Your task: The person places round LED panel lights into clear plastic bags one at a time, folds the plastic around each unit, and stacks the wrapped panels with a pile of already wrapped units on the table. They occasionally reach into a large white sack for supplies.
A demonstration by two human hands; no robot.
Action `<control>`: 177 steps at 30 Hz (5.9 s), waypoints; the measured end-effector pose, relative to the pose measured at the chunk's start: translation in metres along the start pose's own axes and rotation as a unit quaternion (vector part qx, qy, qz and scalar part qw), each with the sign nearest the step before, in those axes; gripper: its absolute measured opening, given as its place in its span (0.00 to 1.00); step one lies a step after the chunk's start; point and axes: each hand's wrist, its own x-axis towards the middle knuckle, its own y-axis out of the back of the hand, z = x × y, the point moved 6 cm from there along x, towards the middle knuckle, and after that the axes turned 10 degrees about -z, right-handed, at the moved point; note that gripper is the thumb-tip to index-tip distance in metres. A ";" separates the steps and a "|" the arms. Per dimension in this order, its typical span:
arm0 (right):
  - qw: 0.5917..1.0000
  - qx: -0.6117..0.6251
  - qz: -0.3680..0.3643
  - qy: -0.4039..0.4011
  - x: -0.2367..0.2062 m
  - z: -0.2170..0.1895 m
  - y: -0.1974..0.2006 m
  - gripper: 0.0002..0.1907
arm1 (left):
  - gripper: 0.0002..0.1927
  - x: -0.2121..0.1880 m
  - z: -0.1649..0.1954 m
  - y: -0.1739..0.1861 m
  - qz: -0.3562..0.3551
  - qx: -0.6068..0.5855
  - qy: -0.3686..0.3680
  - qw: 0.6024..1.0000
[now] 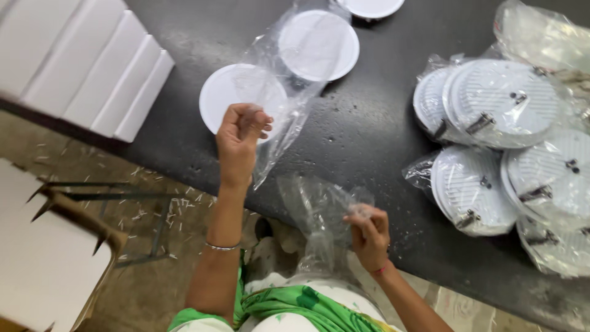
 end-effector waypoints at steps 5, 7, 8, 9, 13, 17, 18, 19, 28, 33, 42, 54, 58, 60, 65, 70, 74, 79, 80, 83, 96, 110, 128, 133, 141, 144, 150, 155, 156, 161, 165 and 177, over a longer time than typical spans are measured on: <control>0.995 0.055 -0.074 -0.036 -0.021 -0.010 -0.023 0.14 | 0.12 0.000 0.011 0.006 -0.016 0.023 0.001 1.000; 0.989 0.087 -0.115 -0.036 -0.018 -0.015 -0.023 0.13 | 0.13 0.001 0.012 0.013 -0.020 -0.006 0.020 1.000; 0.985 0.104 -0.136 -0.036 -0.014 -0.017 -0.022 0.12 | 0.14 0.001 0.013 0.017 -0.021 -0.021 0.030 0.999; 0.978 0.111 -0.168 -0.049 -0.007 -0.016 -0.023 0.12 | 0.14 0.002 0.013 0.021 -0.020 -0.039 0.037 0.998; 0.960 0.115 -0.248 -0.054 0.029 -0.010 -0.019 0.08 | 0.15 0.004 0.006 0.032 -0.022 -0.095 0.065 0.993; 0.915 0.221 -0.288 -0.174 0.054 0.003 -0.018 0.06 | 0.16 0.006 -0.001 0.043 -0.017 -0.102 0.075 0.992; 0.905 0.180 -0.344 -0.175 0.060 0.002 -0.017 0.07 | 0.16 0.008 -0.002 0.044 -0.020 -0.114 0.077 0.990; 0.890 0.138 -0.398 -0.175 0.066 0.003 -0.014 0.09 | 0.16 0.010 -0.005 0.045 -0.023 -0.126 0.080 0.989; 0.874 0.428 -0.205 -0.104 0.208 0.013 -0.028 0.26 | 0.17 0.039 -0.032 0.028 -0.070 -0.136 0.139 0.979; 0.889 0.426 -0.069 -0.152 0.211 0.053 -0.022 0.09 | 0.23 0.059 -0.010 0.067 -0.040 -0.122 0.059 0.990; 0.932 0.351 -0.077 -0.056 0.217 0.066 -0.006 0.08 | 0.46 0.108 0.013 0.099 -0.110 -0.176 0.133 0.969; 0.936 0.350 -0.024 -0.020 0.259 0.072 0.010 0.09 | 0.24 0.108 0.072 0.106 -0.188 0.098 0.033 0.977; 0.928 0.369 -0.029 -0.027 0.265 0.073 0.005 0.08 | 0.20 0.095 0.071 0.110 -0.215 0.073 -0.002 0.974; 0.929 0.368 -0.028 -0.034 0.264 0.075 0.004 0.07 | 0.16 0.090 0.068 0.112 -0.229 0.058 -0.009 0.972; 0.927 0.374 -0.022 -0.031 0.267 0.077 0.000 0.05 | 0.08 0.087 0.065 0.108 -0.224 0.150 -0.013 0.963; 0.956 0.292 0.011 0.012 0.290 0.058 0.006 0.03 | 0.21 0.091 0.102 0.080 -0.154 0.396 -0.135 0.895; 0.991 0.077 0.082 0.072 0.310 0.011 0.026 0.10 | 0.41 0.084 0.145 0.039 -0.108 0.508 -0.250 0.817; 0.955 0.145 0.175 0.189 0.284 -0.064 0.046 0.06 | 0.51 0.070 0.137 -0.019 -0.085 0.684 -0.262 0.676; 0.953 0.150 0.142 0.221 0.264 -0.080 0.035 0.08 | 0.52 0.066 0.130 -0.028 -0.096 0.678 -0.273 0.676; 0.985 0.019 0.006 0.172 0.234 -0.099 -0.008 0.14 | 0.38 0.051 0.086 -0.044 -0.209 0.602 -0.156 0.755; 0.986 -0.052 -0.050 0.152 0.315 -0.030 -0.126 0.57 | 0.50 -0.059 0.032 -0.083 -0.270 0.650 -0.200 0.681; 0.920 -0.166 -0.226 0.274 0.208 -0.053 -0.165 0.26 | 0.22 0.101 0.048 0.076 0.039 0.702 -0.156 0.694; 0.966 0.112 -0.114 -0.203 0.172 0.064 0.025 0.12 | 0.35 0.102 0.043 0.020 -0.147 0.660 -0.025 0.736; 0.869 0.385 -0.011 -0.310 0.104 0.110 0.070 0.14 | 0.42 0.067 0.003 -0.017 -0.227 0.641 0.020 0.733; 0.788 0.548 -0.013 -0.281 0.071 0.080 0.058 0.21 | 0.46 0.046 -0.022 -0.055 -0.300 0.610 0.056 0.731; 0.782 0.558 -0.047 -0.274 0.080 0.066 0.037 0.22 | 0.44 0.029 -0.022 -0.071 -0.347 0.609 0.072 0.710; 0.719 0.604 -0.124 -0.321 0.081 0.055 -0.021 0.24 | 0.47 -0.009 -0.023 -0.088 -0.405 0.595 0.061 0.691; 0.733 0.592 -0.112 -0.315 0.094 0.055 -0.028 0.26 | 0.48 -0.008 -0.023 -0.070 -0.401 0.581 0.093 0.702; 0.730 0.598 -0.129 -0.304 0.096 0.050 -0.030 0.27 | 0.49 -0.009 -0.022 -0.072 -0.412 0.578 0.081 0.700; 0.718 0.600 -0.183 -0.300 0.101 0.029 -0.041 0.28 | 0.46 -0.009 -0.021 -0.080 -0.387 0.563 0.111 0.722; 0.711 0.606 -0.123 -0.333 0.110 0.032 -0.048 0.22 | 0.47 -0.029 -0.020 -0.089 -0.432 0.558 0.056 0.707; 0.774 0.528 -0.128 -0.324 0.124 0.009 -0.043 0.23 | 0.47 -0.011 -0.014 -0.072 -0.368 0.587 0.042 0.720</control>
